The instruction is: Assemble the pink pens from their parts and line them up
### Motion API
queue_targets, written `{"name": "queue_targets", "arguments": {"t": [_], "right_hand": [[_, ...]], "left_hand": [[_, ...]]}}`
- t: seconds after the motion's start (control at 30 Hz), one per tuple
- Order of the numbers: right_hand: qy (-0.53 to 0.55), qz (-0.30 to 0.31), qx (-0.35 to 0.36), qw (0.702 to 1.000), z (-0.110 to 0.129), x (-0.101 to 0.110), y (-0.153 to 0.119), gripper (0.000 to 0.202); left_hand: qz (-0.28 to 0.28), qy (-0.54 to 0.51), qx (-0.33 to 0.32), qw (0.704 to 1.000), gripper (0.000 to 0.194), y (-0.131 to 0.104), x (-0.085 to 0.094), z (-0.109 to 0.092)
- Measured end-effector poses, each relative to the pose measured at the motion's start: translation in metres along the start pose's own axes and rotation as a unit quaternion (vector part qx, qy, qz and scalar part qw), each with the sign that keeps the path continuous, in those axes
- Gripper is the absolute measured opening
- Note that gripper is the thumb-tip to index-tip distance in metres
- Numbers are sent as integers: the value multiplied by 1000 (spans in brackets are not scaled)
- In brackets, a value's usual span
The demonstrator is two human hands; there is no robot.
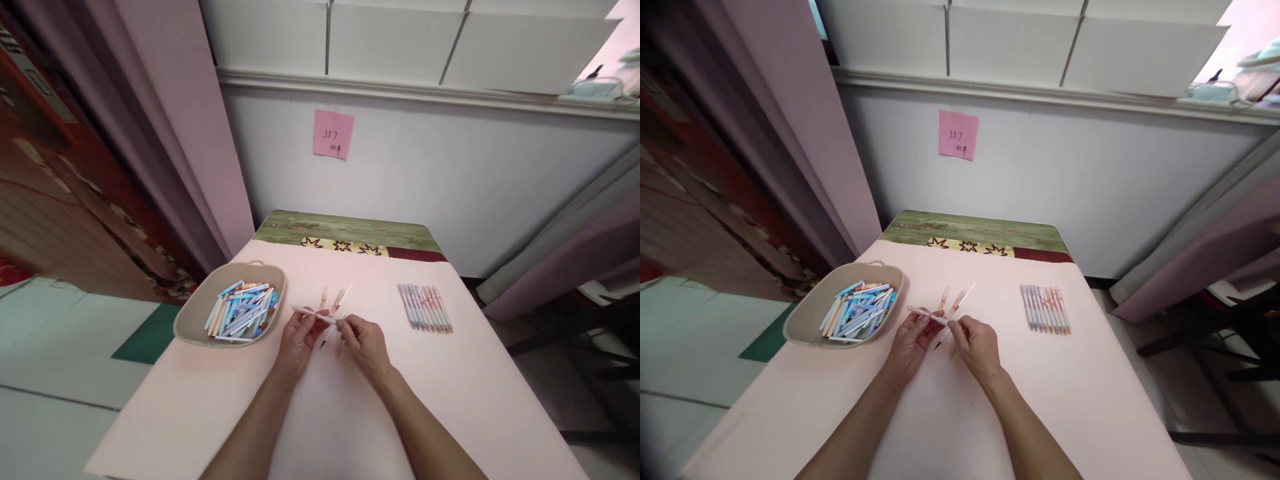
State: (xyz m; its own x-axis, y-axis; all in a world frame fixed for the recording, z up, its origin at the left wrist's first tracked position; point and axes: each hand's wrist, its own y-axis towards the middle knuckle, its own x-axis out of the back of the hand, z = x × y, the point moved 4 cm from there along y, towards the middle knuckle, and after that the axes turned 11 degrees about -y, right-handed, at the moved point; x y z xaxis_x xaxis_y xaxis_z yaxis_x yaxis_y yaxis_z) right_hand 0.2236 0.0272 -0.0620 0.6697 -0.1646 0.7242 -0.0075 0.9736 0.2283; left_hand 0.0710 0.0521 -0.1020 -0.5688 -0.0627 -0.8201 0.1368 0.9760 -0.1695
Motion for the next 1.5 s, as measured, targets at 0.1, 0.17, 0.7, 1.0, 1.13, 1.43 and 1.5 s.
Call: {"name": "queue_targets", "arguments": {"t": [0.1, 0.17, 0.7, 1.0, 1.13, 1.43, 1.5], "right_hand": [[8, -6, -6, 1000, 0, 1, 0, 26], [5, -19, -1, 1000, 0, 2, 0, 27], [-36, -20, 18, 999, 2, 1, 0, 26], [-49, -11, 24, 998, 3, 1, -1, 25], [-53, -18, 17, 998, 5, 2, -1, 24], [-52, -22, 19, 998, 5, 2, 1, 19], [-61, -19, 21, 998, 5, 2, 1, 19]], "left_hand": [[-1, 0, 0, 1000, 20, 0, 0, 0], [2, 2, -1, 1000, 19, 0, 0, 0], [6, 27, 3, 1000, 20, -2, -4, -1], [11, 37, 5, 999, 19, -3, -4, -1], [9, 40, 5, 999, 21, -3, -4, -1], [4, 44, 7, 999, 22, -2, -6, -2], [7, 47, 7, 999, 22, -2, -6, -2]]}}
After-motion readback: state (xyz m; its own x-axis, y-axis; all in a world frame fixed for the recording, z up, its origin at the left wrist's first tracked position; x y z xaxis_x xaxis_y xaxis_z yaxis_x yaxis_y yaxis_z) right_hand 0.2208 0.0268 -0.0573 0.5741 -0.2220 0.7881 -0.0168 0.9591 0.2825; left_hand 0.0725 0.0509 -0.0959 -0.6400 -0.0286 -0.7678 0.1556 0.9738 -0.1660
